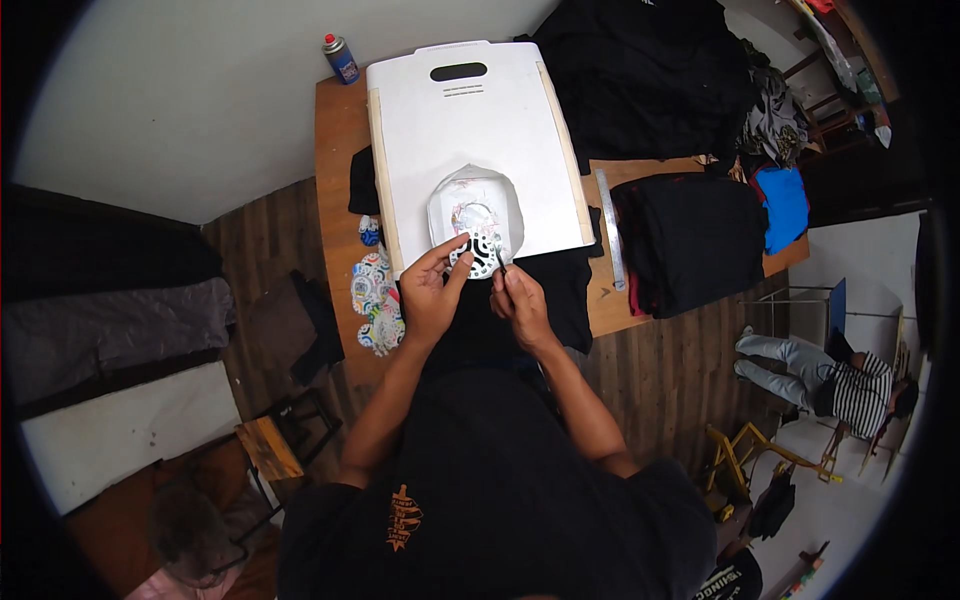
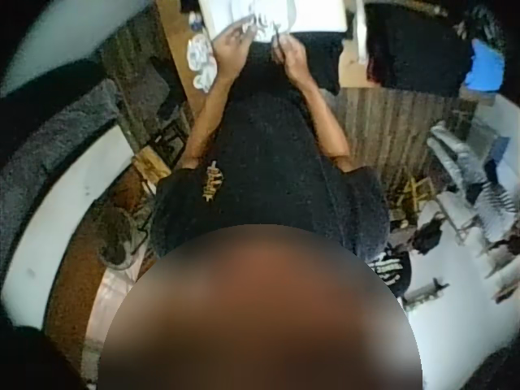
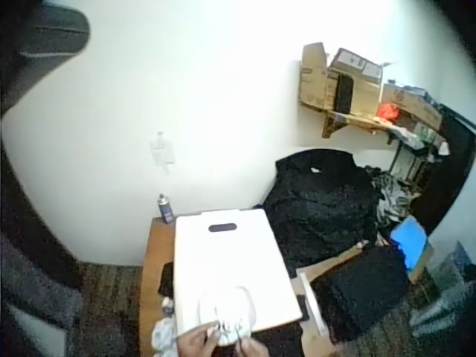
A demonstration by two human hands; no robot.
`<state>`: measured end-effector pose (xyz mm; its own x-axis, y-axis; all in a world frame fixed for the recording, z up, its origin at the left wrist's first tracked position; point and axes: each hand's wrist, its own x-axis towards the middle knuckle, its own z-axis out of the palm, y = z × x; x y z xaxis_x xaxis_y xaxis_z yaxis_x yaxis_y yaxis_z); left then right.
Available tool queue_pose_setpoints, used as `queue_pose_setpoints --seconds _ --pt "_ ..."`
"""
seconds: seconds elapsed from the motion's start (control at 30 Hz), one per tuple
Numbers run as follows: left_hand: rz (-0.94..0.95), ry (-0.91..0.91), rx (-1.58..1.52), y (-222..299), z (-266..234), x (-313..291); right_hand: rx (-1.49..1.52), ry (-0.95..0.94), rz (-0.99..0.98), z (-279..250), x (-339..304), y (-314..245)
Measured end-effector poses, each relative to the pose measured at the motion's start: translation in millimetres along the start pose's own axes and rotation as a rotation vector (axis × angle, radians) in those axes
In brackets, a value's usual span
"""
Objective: Peeling and inspecting small circular labels from a sheet.
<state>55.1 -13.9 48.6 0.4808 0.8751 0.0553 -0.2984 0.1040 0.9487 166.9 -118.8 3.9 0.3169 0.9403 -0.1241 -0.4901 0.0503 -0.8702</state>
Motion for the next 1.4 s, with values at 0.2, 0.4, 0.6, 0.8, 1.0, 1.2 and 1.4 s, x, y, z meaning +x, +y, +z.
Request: queue_pose_setpoints --seconds 0.2,0.4,0.6,0.8,1.0,1.2,1.4 --pt "-0.004 -0.002 0.01 -0.3 -0.1 0.2 -0.013 0.0 -0.015 0.9 0.3 -1.8" --pt "-0.01 -0.007 0.008 0.0 0.5 0.2 -0.006 -0.01 -0.019 -0.8 0.4 -1.1" --pt "-0.017 -0.007 0.013 0.1 0.4 0.3 -0.013 0.0 -0.021 0.5 0.9 -1.3" --pt "-0.027 0.006 -0.011 1.6 1.4 0.4 -0.006 -0.003 -0.016 -1.0 0.8 0.6" --pt "-0.007 -0.001 0.016 -0.9 -0.5 1.0 -0.015 0.002 -0.028 1.0 1.1 -0.7" --pt "0.009 0.003 0.035 1.7 0.9 1.0 0.01 0.026 -0.011 0.2 0.5 -2.6" --pt "-0.011 -0.001 0.029 4.0 1.9 0.7 0.007 0.013 -0.008 0.7 -0.6 -2.8"
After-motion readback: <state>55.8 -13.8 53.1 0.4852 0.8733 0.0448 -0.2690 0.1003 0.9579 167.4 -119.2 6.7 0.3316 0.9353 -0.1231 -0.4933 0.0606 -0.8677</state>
